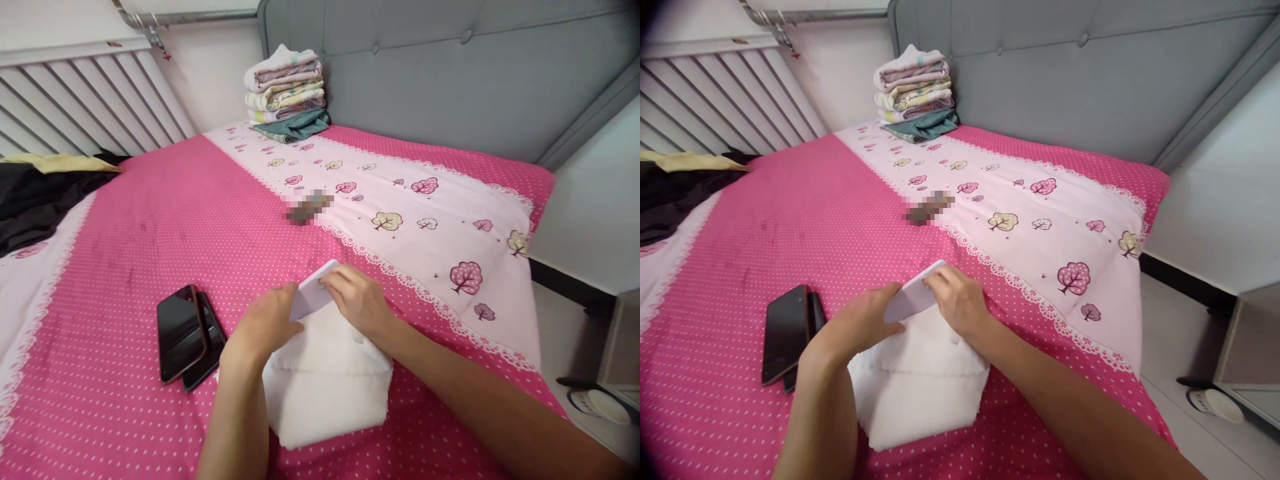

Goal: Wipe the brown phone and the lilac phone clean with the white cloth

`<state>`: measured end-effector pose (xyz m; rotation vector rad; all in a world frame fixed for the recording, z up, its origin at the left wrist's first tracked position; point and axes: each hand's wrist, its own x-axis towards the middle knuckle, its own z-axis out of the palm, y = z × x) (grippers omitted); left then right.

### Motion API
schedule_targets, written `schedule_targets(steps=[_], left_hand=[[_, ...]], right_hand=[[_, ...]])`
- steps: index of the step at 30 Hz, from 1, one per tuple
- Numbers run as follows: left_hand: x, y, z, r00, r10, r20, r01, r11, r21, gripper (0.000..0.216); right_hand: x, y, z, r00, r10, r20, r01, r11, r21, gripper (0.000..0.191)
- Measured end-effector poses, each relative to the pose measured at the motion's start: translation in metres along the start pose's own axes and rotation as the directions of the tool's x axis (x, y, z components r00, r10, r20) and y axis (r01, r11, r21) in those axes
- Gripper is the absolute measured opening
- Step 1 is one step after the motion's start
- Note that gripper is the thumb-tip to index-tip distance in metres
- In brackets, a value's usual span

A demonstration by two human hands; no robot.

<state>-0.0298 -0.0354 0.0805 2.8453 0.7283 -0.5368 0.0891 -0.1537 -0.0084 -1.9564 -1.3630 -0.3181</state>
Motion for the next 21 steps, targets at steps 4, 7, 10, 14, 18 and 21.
schedule_targets(steps=[4, 7, 10, 14, 18, 21], left_hand=[[0.0, 0.0, -0.001, 1.0, 0.001, 0.0, -0.001, 1.0, -0.006, 0.043], [0.0, 0.0, -0.001, 1.0, 0.0, 0.005, 0.0, 1.0, -0.009, 0.044], [0.0, 0.0, -0.001, 1.0, -0.004, 0.008, 0.004, 1.0, -0.007, 0.045], [0.001, 0.0, 0.001, 1.0, -0.008, 0.011, 0.008, 1.0, 0.001, 0.042], [0.002, 0.001, 0.001, 1.0, -0.022, 0.014, 0.022, 1.0, 0.003, 0.039], [0.001, 0.002, -0.001, 0.999, -0.036, 0.022, 0.036, 0.999, 0.012, 0.04]], right_hand=[[0.006, 0.011, -0.005, 0.976, 0.205, -0.074, -0.202, 0.978, 0.046, 0.015], [0.007, 0.016, -0.006, 0.96, 0.263, -0.094, -0.257, 0.964, 0.074, 0.015], [0.006, 0.015, -0.005, 0.959, 0.272, -0.075, -0.268, 0.961, 0.067, 0.015], [0.004, 0.011, -0.003, 0.955, 0.296, 0.006, -0.296, 0.955, 0.008, 0.014], [0.003, 0.006, -0.003, 0.936, 0.339, 0.099, -0.327, 0.938, -0.118, 0.014], [0.003, 0.003, -0.003, 0.913, 0.377, 0.157, -0.344, 0.917, -0.2, 0.014]])
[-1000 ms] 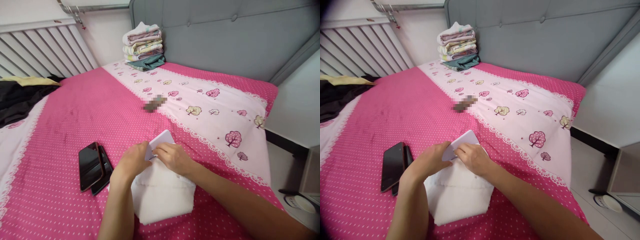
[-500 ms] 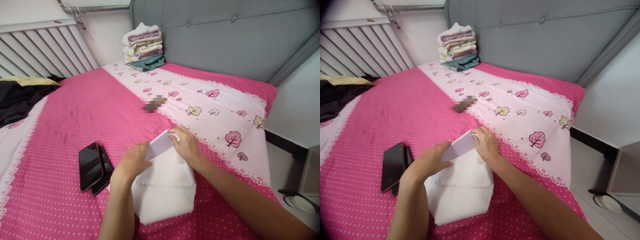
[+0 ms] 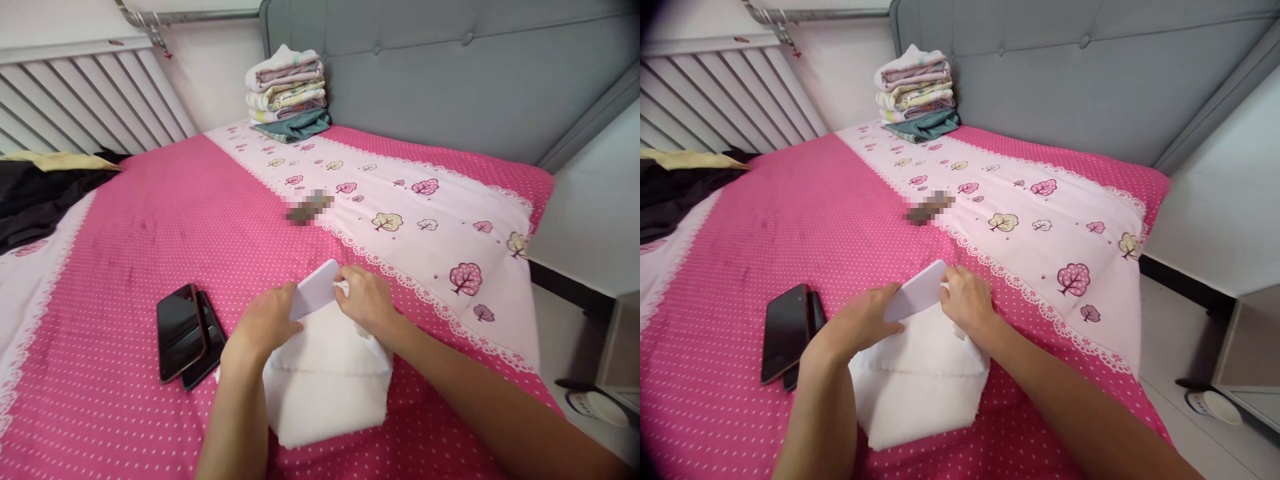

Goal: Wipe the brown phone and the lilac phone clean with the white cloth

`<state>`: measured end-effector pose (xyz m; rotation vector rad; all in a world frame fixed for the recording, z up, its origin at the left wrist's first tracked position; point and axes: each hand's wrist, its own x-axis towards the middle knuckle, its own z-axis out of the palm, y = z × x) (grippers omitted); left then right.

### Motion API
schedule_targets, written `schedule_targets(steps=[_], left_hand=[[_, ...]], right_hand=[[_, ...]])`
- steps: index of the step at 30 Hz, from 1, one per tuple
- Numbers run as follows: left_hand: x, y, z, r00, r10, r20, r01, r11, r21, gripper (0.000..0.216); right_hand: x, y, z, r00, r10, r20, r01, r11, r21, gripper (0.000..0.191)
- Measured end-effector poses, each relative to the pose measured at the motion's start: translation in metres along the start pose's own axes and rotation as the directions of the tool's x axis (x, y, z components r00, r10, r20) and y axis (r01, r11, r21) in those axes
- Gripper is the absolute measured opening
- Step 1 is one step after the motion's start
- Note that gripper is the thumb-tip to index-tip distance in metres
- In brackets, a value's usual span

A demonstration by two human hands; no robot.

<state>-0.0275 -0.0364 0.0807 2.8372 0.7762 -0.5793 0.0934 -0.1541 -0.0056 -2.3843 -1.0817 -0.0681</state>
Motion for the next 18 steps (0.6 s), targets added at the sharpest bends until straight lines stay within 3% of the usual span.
schedule_targets(steps=[7, 12, 15, 18], left_hand=[[-0.001, -0.001, 0.001, 1.0, 0.018, -0.013, -0.018, 1.0, -0.018, 0.038], [0.0, -0.002, 0.002, 1.0, 0.016, -0.012, -0.016, 1.0, -0.009, 0.043], [0.0, -0.001, 0.002, 1.0, 0.022, -0.014, -0.022, 1.0, -0.005, 0.044], [-0.001, 0.0, 0.001, 1.0, 0.021, -0.017, -0.021, 1.0, -0.001, 0.042]], right_hand=[[0.001, -0.005, -0.007, 0.99, 0.063, 0.122, -0.044, 0.988, -0.151, 0.012], [0.003, -0.003, -0.012, 0.971, 0.072, 0.229, -0.038, 0.988, -0.151, 0.013], [0.003, 0.0, -0.013, 0.978, 0.072, 0.196, -0.053, 0.994, -0.099, 0.013], [0.005, 0.003, -0.012, 0.997, 0.053, 0.053, -0.055, 0.998, 0.035, 0.012]])
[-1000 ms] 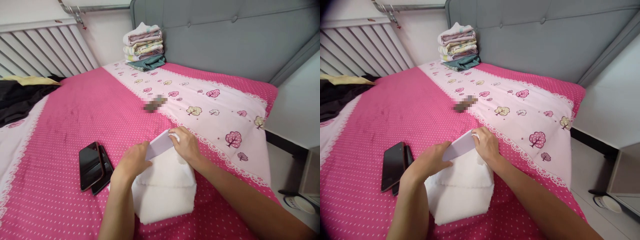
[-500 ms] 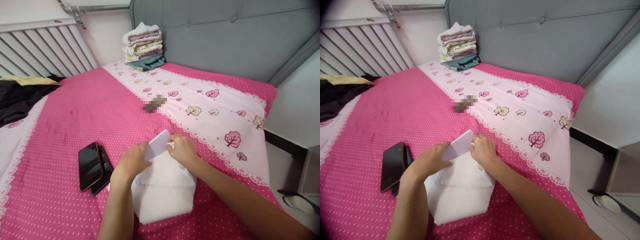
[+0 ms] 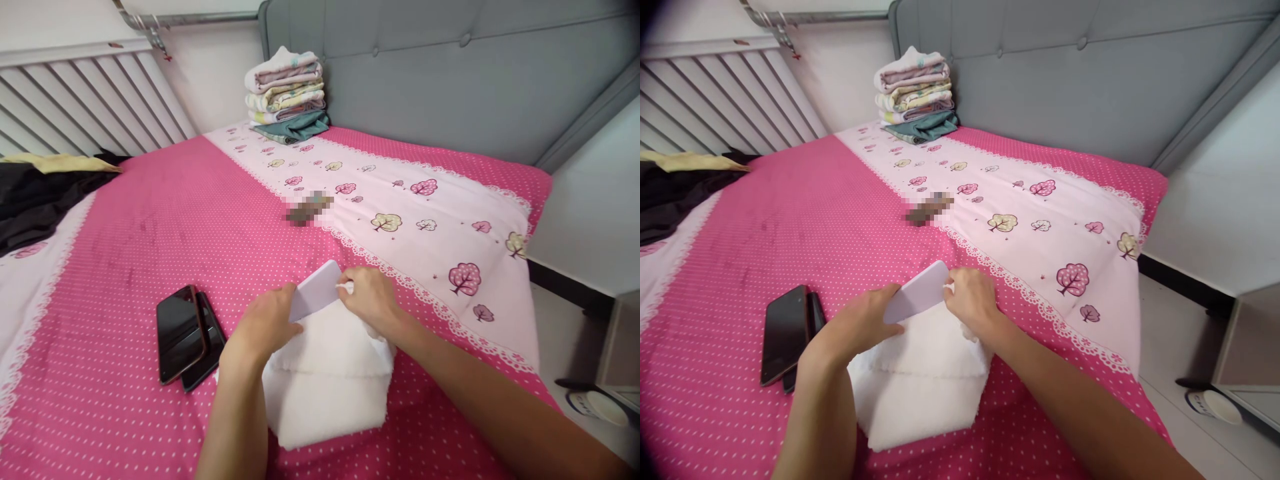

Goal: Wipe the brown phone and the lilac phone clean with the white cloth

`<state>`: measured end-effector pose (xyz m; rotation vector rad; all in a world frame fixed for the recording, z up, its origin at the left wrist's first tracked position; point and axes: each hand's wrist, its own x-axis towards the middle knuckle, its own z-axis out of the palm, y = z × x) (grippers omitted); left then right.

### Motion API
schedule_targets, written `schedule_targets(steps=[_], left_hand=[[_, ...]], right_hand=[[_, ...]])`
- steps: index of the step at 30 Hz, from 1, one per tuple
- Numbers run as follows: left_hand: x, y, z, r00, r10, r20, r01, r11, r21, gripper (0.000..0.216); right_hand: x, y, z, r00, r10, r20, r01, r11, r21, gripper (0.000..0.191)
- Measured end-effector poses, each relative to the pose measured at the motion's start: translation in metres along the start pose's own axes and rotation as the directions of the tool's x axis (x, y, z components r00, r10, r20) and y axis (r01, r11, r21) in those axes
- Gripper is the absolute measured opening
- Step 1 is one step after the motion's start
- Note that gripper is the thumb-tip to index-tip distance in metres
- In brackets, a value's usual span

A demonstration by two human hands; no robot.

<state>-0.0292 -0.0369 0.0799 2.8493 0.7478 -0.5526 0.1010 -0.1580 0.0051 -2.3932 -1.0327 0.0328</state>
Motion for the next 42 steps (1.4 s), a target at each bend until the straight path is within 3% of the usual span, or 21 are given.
schedule_targets(steps=[2, 5, 8, 12, 17, 25, 32, 37, 42], left_hand=[[-0.002, 0.001, -0.001, 1.0, 0.0, -0.001, 0.0, 1.0, 0.009, 0.041], [-0.006, 0.003, -0.002, 1.0, 0.004, -0.002, -0.004, 1.0, 0.015, 0.04], [-0.007, 0.005, -0.003, 1.0, 0.015, -0.001, -0.015, 1.0, 0.012, 0.041], [-0.007, 0.006, -0.003, 1.0, 0.0, 0.002, 0.0, 1.0, 0.028, 0.042], [-0.004, 0.005, -0.001, 1.0, -0.025, 0.005, 0.025, 0.999, 0.022, 0.042], [0.003, 0.001, 0.002, 0.999, -0.034, 0.012, 0.034, 0.999, 0.006, 0.04], [0.004, 0.001, 0.003, 0.999, -0.042, 0.015, 0.042, 0.999, 0.016, 0.038], [0.004, 0.002, 0.002, 0.998, -0.064, 0.028, 0.063, 0.998, 0.024, 0.036], [0.004, 0.002, 0.003, 0.998, -0.064, 0.023, 0.064, 0.998, 0.015, 0.035]], right_hand=[[0.002, 0.002, 0.0, 0.987, -0.053, -0.149, 0.07, 0.991, 0.111, 0.013], [0.005, 0.004, -0.001, 0.927, -0.12, -0.355, 0.208, 0.953, 0.22, 0.014], [0.005, 0.006, 0.0, 0.904, -0.154, -0.399, 0.26, 0.938, 0.228, 0.012], [0.003, 0.007, 0.004, 0.942, -0.17, -0.288, 0.219, 0.965, 0.148, 0.01], [0.002, 0.005, 0.003, 0.993, -0.07, -0.092, 0.072, 0.997, 0.017, 0.01], [0.002, -0.004, -0.007, 0.983, 0.081, 0.165, -0.048, 0.98, -0.195, 0.016], [0.003, 0.0, -0.006, 0.968, 0.003, 0.252, 0.052, 0.976, -0.212, 0.017], [0.001, 0.002, 0.002, 0.967, -0.137, 0.214, 0.164, 0.98, -0.113, 0.016], [-0.006, -0.005, 0.005, 0.93, -0.267, 0.252, 0.275, 0.961, 0.0, 0.016]])
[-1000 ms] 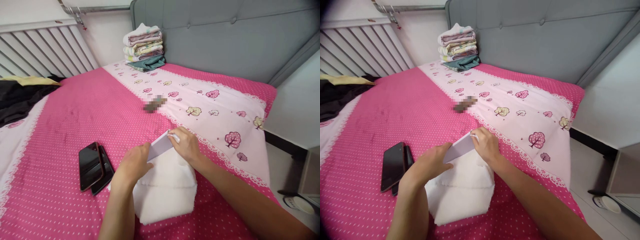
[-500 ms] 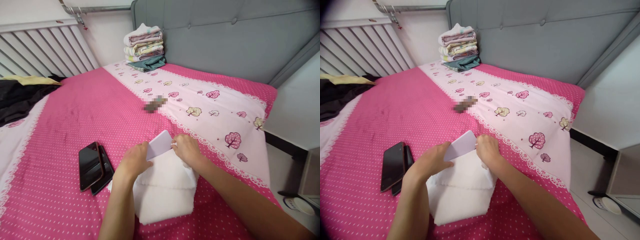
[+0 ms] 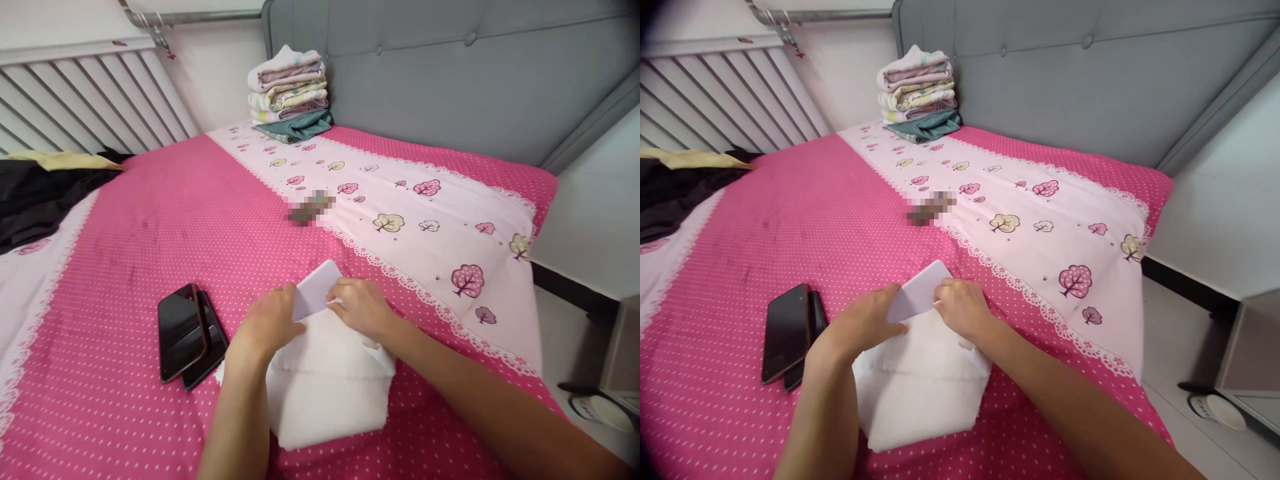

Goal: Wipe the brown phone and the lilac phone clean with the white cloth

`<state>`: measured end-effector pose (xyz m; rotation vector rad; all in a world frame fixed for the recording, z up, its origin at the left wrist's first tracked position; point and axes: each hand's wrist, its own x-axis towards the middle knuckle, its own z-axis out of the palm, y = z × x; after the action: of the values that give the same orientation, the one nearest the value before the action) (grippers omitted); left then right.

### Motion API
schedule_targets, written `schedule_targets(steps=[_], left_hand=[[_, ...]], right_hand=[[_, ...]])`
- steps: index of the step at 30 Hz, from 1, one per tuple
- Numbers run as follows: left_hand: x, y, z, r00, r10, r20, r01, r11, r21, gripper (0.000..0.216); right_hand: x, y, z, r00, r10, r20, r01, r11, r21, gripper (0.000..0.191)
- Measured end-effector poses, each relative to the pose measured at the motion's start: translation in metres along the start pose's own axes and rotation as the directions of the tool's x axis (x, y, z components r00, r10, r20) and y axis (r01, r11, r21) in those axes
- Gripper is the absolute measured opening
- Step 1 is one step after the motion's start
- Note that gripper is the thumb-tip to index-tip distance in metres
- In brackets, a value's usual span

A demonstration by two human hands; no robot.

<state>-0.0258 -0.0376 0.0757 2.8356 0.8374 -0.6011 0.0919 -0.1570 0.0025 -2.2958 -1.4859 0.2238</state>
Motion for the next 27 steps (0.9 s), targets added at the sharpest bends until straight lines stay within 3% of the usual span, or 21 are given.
schedule_targets(steps=[8, 15, 21, 27], left_hand=[[-0.001, 0.001, -0.002, 1.0, -0.003, -0.004, 0.003, 1.0, -0.001, 0.032], [-0.003, 0.001, -0.002, 1.0, -0.009, -0.001, 0.009, 1.0, -0.027, 0.031], [-0.004, 0.001, -0.004, 1.0, 0.01, -0.002, -0.01, 1.0, -0.024, 0.031], [-0.004, 0.002, -0.004, 1.0, 0.022, -0.007, -0.022, 1.0, -0.006, 0.032]], right_hand=[[-0.004, -0.01, 0.002, 0.985, -0.162, 0.054, 0.161, 0.987, 0.022, 0.02], [-0.001, -0.008, -0.001, 0.999, 0.02, -0.04, -0.02, 1.0, 0.003, 0.022], [0.003, 0.005, -0.005, 0.96, 0.228, -0.162, -0.231, 0.973, 0.003, 0.019], [0.004, 0.011, -0.002, 0.931, 0.271, -0.245, -0.256, 0.962, 0.091, 0.017]])
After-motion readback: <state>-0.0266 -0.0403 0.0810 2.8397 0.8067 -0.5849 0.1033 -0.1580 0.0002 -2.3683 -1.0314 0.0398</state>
